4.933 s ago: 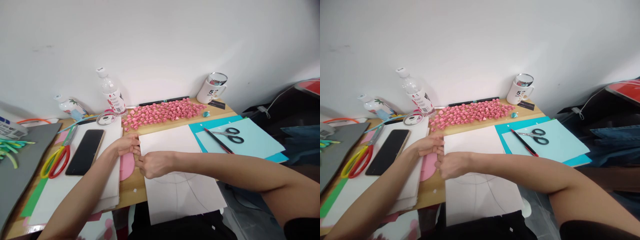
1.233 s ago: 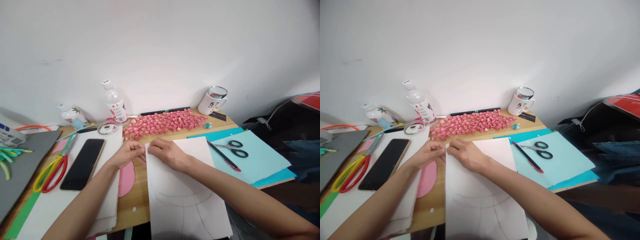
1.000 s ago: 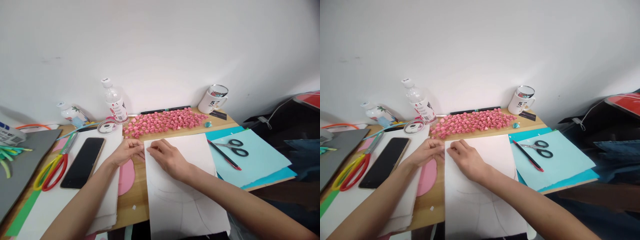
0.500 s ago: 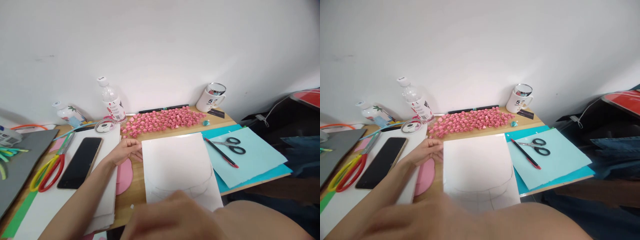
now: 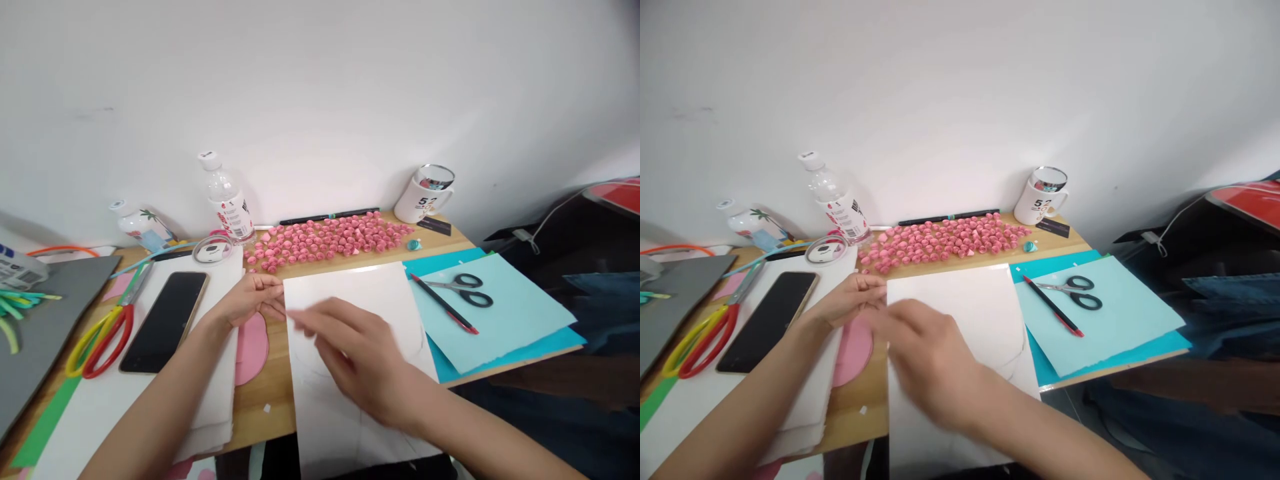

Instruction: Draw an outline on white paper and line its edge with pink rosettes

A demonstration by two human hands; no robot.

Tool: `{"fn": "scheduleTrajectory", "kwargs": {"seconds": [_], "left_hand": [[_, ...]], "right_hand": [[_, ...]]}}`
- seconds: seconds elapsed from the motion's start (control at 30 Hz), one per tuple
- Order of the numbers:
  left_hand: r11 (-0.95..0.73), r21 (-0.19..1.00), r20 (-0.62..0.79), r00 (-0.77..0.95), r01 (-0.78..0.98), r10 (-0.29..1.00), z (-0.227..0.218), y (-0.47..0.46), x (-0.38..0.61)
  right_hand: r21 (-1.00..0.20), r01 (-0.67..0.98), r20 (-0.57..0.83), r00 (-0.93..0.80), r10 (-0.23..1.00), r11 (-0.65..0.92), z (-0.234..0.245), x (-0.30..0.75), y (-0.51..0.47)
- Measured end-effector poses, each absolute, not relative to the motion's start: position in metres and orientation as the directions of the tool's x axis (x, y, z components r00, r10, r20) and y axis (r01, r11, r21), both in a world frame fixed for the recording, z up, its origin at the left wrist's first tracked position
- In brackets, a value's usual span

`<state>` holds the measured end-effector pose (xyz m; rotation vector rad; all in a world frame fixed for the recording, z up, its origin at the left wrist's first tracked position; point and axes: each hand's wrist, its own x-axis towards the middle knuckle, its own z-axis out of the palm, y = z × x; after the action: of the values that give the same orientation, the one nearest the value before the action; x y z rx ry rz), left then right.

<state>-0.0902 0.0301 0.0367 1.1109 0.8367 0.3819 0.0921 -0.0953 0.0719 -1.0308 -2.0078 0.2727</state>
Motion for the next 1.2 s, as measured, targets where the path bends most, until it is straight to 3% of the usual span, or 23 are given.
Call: {"fn": "scheduleTrajectory", "kwargs": {"seconds": [0.13,0.23,1.2], "left_hand": [[0.369,0.921,-0.357,0.647,0.123,0.674,0.036,0.028,-0.090],[0.355,0.925,-0.356,0.642,0.137,0.679,0.037,0.028,-0.089],[0.327,0.935,-0.339,0.623,0.138,0.705,0.040,0.029,-0.091]], "right_hand": [[-0.420,0.759,0.459,-0.295,0.838,0.498,0.035,0.091,-0.082],[-0.371,0.799,0.397,-0.325,0.858,0.474,0.021,0.087,-0.081],[-0.399,0.763,0.422,-0.340,0.841,0.509,0.012,0.085,-0.078]]}}
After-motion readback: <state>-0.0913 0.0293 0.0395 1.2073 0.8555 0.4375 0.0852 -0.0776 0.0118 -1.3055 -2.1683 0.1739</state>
